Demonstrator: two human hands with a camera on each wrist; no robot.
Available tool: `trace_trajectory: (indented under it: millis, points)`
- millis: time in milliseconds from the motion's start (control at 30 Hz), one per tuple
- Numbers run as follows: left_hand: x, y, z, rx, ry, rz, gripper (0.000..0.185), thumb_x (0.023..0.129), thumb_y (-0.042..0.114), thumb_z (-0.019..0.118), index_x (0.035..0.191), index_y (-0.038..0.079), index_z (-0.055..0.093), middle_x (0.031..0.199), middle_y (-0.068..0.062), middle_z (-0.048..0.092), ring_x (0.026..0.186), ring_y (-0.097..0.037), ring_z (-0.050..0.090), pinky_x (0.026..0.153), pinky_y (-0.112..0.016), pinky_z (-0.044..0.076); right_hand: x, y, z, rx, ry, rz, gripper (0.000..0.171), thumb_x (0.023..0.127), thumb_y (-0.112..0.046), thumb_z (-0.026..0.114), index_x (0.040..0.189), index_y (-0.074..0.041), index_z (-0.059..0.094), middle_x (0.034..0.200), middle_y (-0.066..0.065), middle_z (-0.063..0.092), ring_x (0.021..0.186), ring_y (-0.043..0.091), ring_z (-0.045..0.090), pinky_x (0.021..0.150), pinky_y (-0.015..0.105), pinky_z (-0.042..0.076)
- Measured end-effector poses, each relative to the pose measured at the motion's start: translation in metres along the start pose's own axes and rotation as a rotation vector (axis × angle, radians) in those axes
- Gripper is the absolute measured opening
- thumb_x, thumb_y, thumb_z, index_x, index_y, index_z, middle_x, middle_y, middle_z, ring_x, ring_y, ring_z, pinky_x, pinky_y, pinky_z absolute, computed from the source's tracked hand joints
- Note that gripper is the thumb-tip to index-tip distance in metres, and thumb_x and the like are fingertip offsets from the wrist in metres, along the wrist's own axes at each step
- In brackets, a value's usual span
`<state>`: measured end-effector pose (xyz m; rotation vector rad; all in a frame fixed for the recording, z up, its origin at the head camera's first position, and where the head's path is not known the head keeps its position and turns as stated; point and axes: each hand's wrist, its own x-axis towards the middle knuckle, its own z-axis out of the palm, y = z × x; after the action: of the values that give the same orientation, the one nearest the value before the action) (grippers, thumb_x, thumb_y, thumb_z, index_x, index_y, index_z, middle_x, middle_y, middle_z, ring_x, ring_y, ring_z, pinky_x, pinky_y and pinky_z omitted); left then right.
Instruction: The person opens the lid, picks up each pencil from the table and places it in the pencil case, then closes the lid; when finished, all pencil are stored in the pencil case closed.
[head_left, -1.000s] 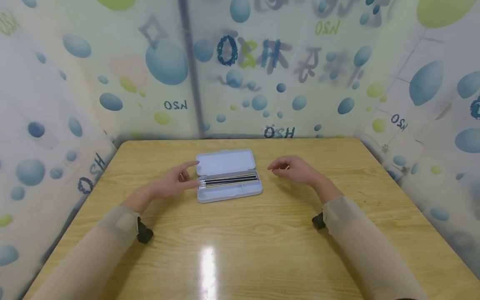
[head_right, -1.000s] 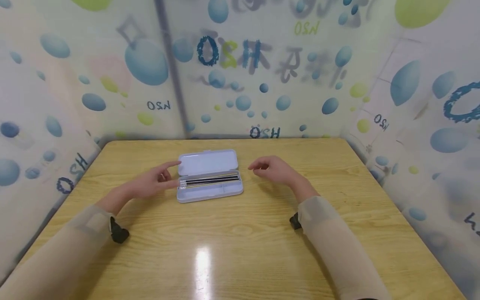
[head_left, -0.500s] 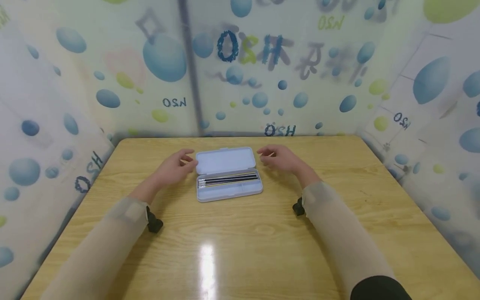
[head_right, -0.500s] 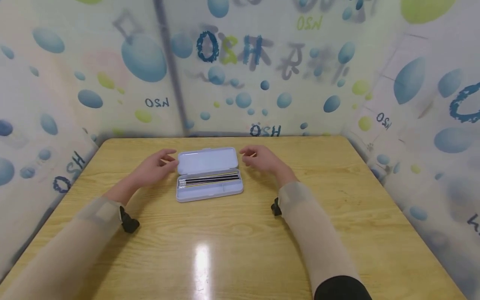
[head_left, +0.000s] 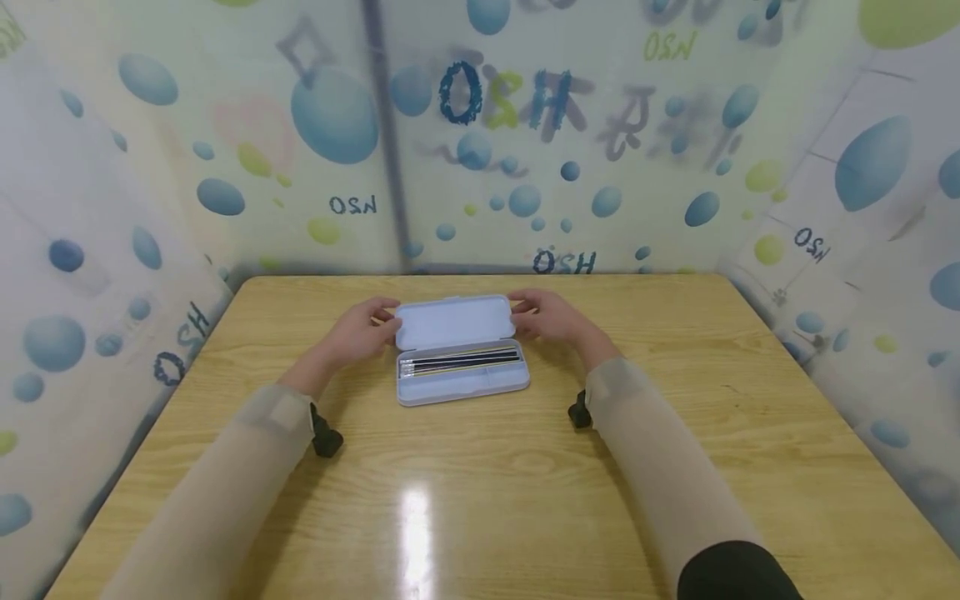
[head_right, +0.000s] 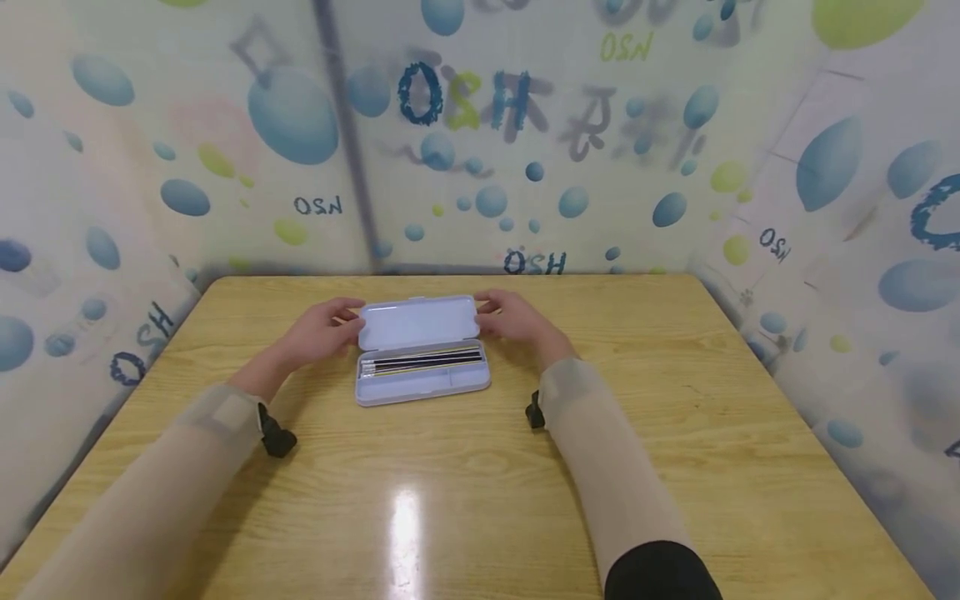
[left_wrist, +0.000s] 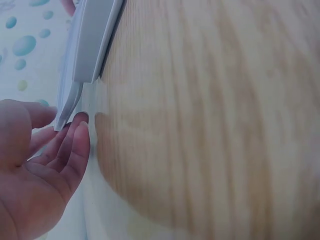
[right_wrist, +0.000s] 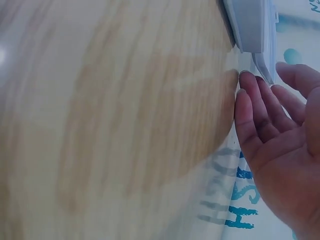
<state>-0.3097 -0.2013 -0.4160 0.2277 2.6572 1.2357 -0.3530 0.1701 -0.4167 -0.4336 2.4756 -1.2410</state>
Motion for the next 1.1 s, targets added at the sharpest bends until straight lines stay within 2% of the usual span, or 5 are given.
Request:
trace_trajectory:
  millis: [300,567,800,900,1100]
  points:
    - [-0.005,0.002,0.001,-0.053,0.063,0.046,0.052,0.113,0.018,0.060,0.162,0.006,0.048,0.142,-0.027,0.061,0.120,-0.038,0.067,0.083,-0.031,0.059,-0.008,-0.002,-0.004,-0.026,0.017,-0.039,0.068,0.108,-0.021,0.069,0.170,-0.016,0.040,0.148,0.017,0.064,0.121,0.035,0.070,0.089,0.043,0.059]
    - [-0.010,0.003,-0.001,-0.050,0.124,0.093,0.047,0.111,0.016,0.062,0.157,0.013,0.053,0.139,-0.023,0.065,0.117,-0.038,0.064,0.090,-0.038,0.054,-0.016,-0.008,-0.004,0.007,0.073,-0.104,0.059,0.104,-0.008,0.074,0.159,-0.013,0.053,0.135,0.021,0.067,0.105,0.032,0.070,0.085,0.042,0.060]
    - [-0.015,0.009,-0.002,-0.160,0.133,0.122,0.043,0.112,0.012,0.061,0.154,0.008,0.055,0.131,-0.025,0.064,0.104,-0.038,0.070,0.078,-0.031,0.058,-0.024,-0.014,-0.005,-0.021,0.118,-0.100,0.053,0.104,-0.007,0.074,0.152,-0.015,0.052,0.132,0.017,0.067,0.108,0.033,0.069,0.087,0.039,0.054]
    - [-0.020,0.012,0.000,-0.221,0.149,0.137,0.040,0.113,0.015,0.060,0.152,0.005,0.057,0.128,-0.026,0.065,0.097,-0.030,0.072,0.075,-0.029,0.058,-0.026,-0.014,-0.005,-0.036,0.126,-0.120,0.050,0.105,-0.007,0.072,0.150,-0.016,0.051,0.133,0.017,0.066,0.110,0.034,0.069,0.092,0.041,0.055]
    - [-0.028,0.018,0.000,-0.300,0.160,0.139,0.044,0.115,0.031,0.060,0.146,-0.001,0.061,0.129,-0.029,0.067,0.090,-0.014,0.070,0.082,-0.027,0.062,-0.034,-0.015,-0.004,-0.063,0.141,-0.181,0.045,0.106,-0.005,0.070,0.145,-0.014,0.050,0.130,0.018,0.065,0.107,0.033,0.071,0.094,0.045,0.059]
